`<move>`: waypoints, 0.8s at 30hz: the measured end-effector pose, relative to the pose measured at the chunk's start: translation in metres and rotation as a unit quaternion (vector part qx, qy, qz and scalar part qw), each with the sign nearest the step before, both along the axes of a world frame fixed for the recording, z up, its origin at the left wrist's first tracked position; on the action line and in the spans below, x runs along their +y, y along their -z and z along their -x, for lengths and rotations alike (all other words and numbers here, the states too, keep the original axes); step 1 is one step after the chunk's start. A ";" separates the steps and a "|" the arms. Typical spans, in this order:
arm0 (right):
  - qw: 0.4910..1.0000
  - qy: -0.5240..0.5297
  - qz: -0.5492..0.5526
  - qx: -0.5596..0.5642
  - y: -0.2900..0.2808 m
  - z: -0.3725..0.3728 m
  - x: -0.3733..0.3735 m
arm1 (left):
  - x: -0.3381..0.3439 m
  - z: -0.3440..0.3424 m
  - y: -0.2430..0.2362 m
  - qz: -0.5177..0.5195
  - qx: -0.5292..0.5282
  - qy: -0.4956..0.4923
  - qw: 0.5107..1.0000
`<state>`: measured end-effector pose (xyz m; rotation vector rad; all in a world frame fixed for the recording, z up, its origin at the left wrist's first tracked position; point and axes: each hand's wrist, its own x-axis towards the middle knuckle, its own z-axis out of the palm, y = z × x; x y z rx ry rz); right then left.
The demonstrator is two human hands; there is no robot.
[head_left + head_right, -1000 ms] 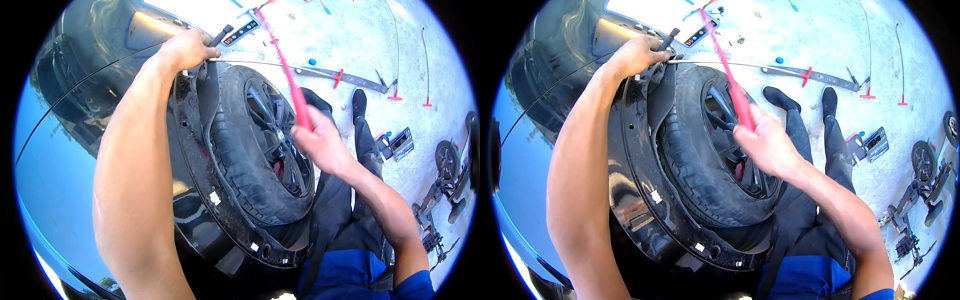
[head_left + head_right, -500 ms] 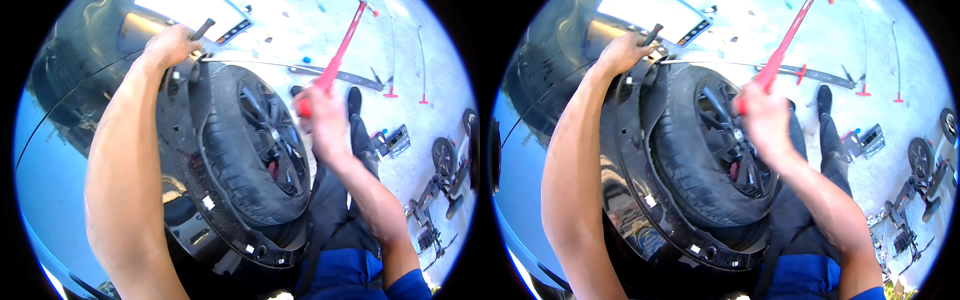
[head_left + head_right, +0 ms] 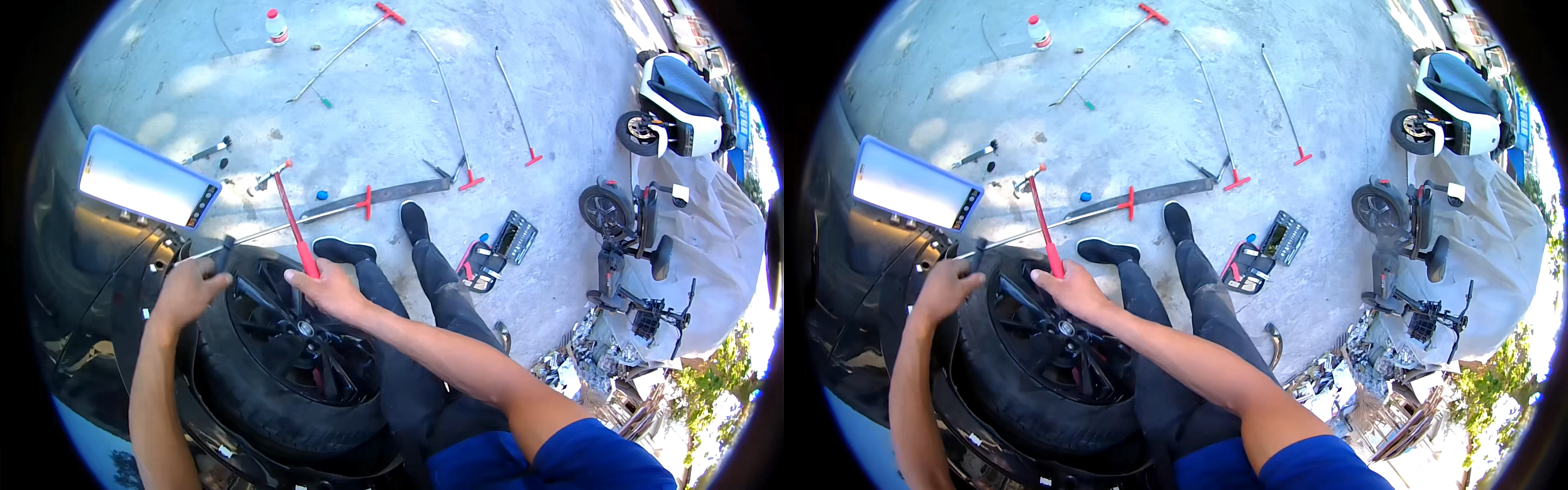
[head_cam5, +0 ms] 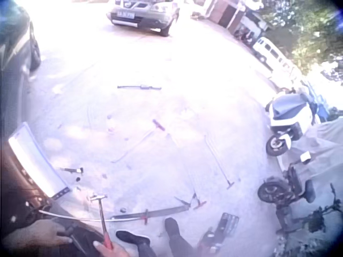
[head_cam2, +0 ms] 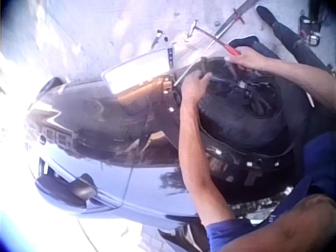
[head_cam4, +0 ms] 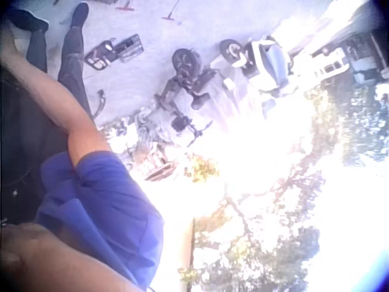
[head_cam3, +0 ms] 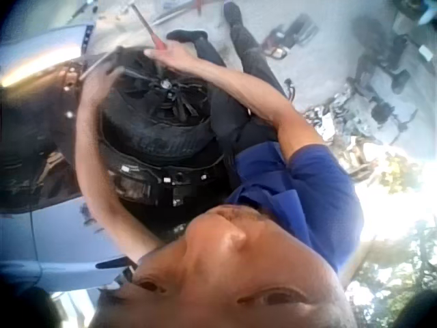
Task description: The person performs paintless dent repair on a car fender using a slide hammer and a PDR light board. They use the tool to pull out the dent while monitoring the reflection of the light board on the car's surface.
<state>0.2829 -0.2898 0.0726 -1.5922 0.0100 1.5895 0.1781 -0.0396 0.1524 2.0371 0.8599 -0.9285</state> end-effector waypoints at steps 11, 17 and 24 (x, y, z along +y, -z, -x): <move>0.991 -0.078 0.110 0.022 0.071 -0.106 -0.064 | -0.218 -0.051 0.072 0.065 -0.030 -0.095 0.993; 0.851 -0.267 0.320 -0.320 0.192 -0.230 -0.108 | -0.374 0.000 0.102 0.087 -0.013 -0.133 0.987; 0.808 -0.326 0.354 -0.340 0.308 -0.335 -0.130 | -0.460 0.005 0.119 0.019 -0.003 -0.273 0.962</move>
